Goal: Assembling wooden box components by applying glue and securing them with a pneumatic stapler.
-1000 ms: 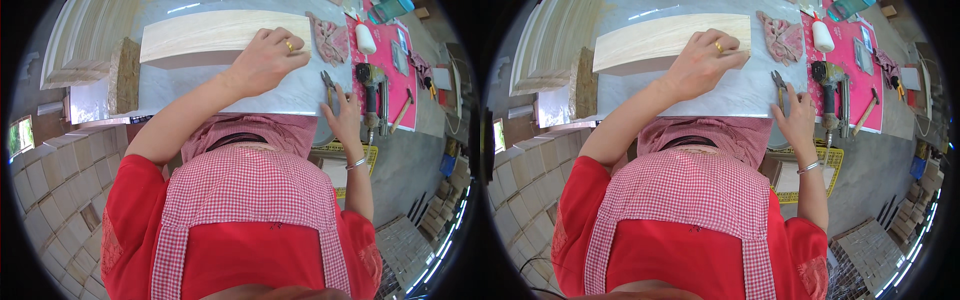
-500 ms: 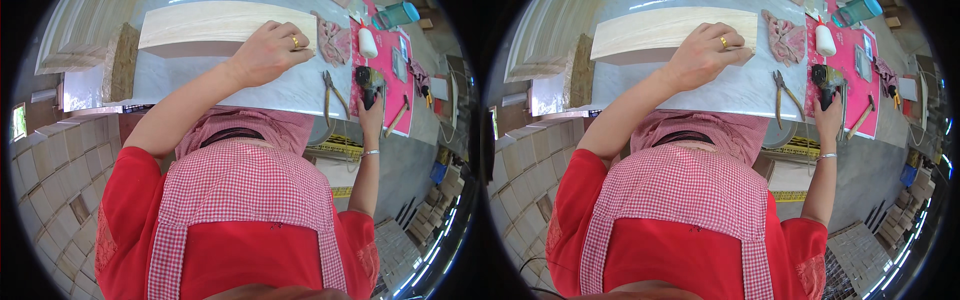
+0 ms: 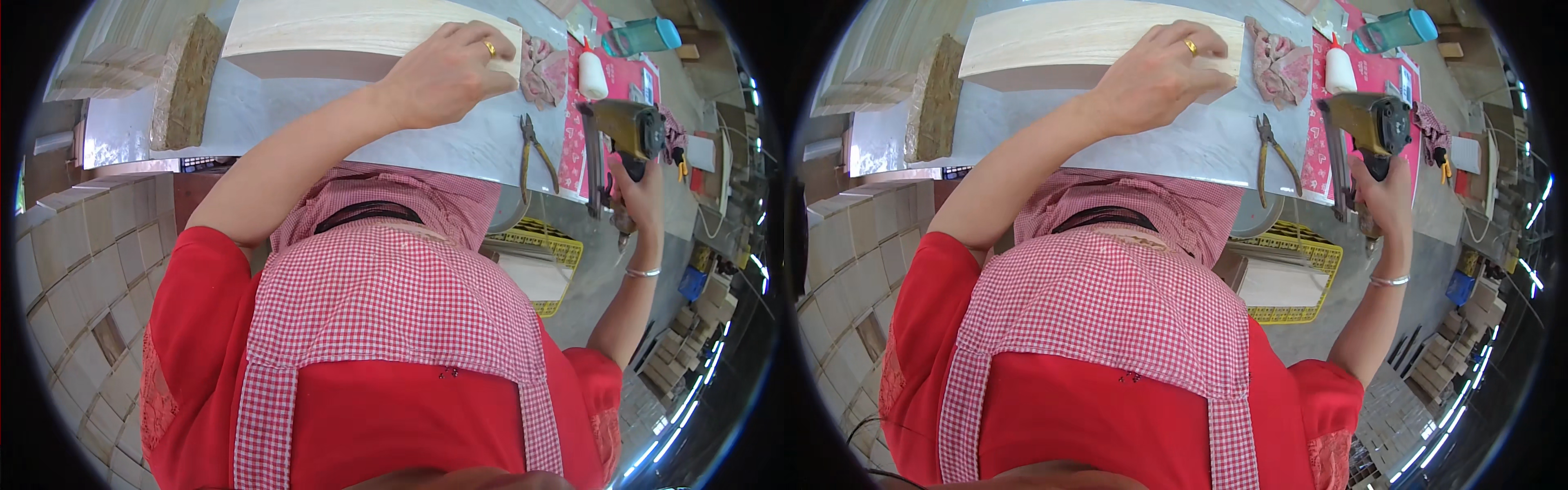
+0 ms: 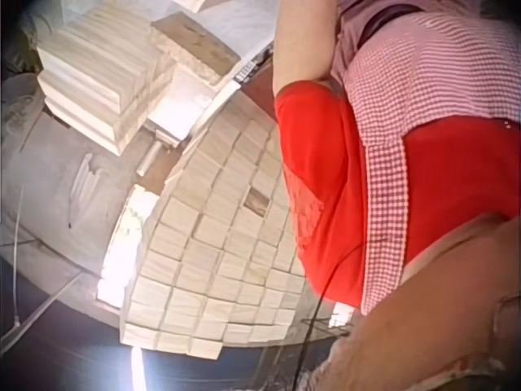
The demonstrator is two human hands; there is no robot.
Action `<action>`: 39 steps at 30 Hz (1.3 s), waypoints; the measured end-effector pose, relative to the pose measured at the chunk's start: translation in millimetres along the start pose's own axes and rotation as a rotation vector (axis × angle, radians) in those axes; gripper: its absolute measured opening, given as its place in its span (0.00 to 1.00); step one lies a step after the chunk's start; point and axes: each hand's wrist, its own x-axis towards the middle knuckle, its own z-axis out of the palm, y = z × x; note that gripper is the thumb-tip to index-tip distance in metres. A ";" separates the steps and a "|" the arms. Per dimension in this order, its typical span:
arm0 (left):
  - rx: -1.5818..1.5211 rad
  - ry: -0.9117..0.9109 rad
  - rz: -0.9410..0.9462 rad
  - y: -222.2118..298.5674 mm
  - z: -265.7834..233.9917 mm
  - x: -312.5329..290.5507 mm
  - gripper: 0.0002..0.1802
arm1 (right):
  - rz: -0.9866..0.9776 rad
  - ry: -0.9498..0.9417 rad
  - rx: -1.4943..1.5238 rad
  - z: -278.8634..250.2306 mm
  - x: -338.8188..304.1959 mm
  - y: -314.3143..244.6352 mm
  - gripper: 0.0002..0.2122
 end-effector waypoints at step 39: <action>0.038 -0.117 -0.348 18.3 -20.0 30.3 0.34 | -0.608 -0.126 0.049 -12.4 -5.5 -75.4 0.21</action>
